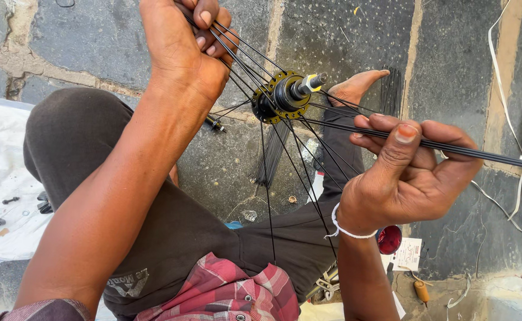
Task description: The person sits on the ground and installs bicycle spokes into a wheel hub. They insert the spoke ends into the hub flanges and then thread the spoke heads onto the hub axle, repeating this process for multiple spokes.
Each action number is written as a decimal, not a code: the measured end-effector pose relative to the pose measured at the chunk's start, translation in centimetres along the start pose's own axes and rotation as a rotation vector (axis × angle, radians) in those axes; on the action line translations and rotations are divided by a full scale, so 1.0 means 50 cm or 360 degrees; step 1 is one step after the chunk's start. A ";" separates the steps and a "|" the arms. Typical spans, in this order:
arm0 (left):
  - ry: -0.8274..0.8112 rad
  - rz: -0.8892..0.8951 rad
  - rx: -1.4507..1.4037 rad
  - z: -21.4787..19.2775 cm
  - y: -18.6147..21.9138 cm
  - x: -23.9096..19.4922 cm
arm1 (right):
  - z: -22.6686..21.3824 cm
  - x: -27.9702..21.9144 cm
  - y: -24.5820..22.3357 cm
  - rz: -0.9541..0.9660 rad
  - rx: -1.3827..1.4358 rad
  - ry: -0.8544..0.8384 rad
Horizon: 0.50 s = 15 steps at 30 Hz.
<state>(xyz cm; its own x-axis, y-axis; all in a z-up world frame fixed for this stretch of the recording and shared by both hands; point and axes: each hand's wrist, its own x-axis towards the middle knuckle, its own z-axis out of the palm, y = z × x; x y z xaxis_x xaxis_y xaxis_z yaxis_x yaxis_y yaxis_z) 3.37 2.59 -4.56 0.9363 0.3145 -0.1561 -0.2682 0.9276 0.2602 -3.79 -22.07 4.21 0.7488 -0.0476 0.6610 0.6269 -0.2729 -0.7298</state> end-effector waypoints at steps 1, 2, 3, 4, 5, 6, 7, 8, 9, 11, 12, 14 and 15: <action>0.0006 -0.0006 0.0001 0.001 0.001 0.000 | 0.003 0.001 0.002 0.0004 -0.0001 0.0010; -0.0004 0.0004 0.0005 0.001 0.001 -0.001 | 0.006 0.001 0.003 0.0009 -0.0002 0.0021; -0.0012 0.0014 0.0008 0.000 0.002 -0.002 | 0.008 0.002 0.003 0.0015 -0.0003 0.0028; -0.0020 0.0024 0.0011 -0.002 0.002 -0.004 | 0.010 0.004 0.002 0.0007 -0.0006 0.0008; -0.0018 0.0052 0.0029 -0.003 0.001 -0.004 | 0.011 0.008 0.002 -0.0003 -0.0010 -0.0011; -0.0016 0.0079 0.0047 -0.005 0.000 -0.005 | 0.011 0.014 0.000 -0.0026 -0.0018 -0.0056; -0.0013 0.0109 0.0064 -0.007 0.000 -0.005 | 0.006 0.022 -0.005 -0.0023 -0.0116 -0.0198; -0.0017 0.0115 0.0054 -0.009 -0.001 -0.004 | 0.002 0.030 -0.010 -0.0028 -0.0214 -0.0340; -0.0018 0.0120 0.0043 -0.012 -0.003 -0.003 | -0.015 0.041 -0.022 -0.0008 -0.0404 -0.0581; -0.0008 0.0124 0.0031 -0.017 -0.005 0.001 | -0.039 0.052 -0.041 0.0004 -0.0581 -0.0787; 0.0003 0.0123 0.0031 -0.019 -0.005 0.003 | -0.051 0.054 -0.051 -0.0009 -0.0574 -0.0715; -0.0008 0.0099 0.0002 -0.020 -0.012 0.013 | -0.063 0.053 -0.062 -0.0066 -0.0479 -0.0417; -0.0019 0.0093 -0.0021 -0.022 -0.010 0.014 | -0.063 0.050 -0.067 -0.0106 -0.0406 -0.0284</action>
<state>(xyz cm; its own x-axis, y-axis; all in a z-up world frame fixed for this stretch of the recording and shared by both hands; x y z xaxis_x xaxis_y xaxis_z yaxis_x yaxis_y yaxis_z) 3.89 2.54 -5.85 0.9215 0.3660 -0.1297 -0.3255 0.9103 0.2558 -4.67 -24.31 8.86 0.7480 0.1419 0.6484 0.6186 -0.5030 -0.6036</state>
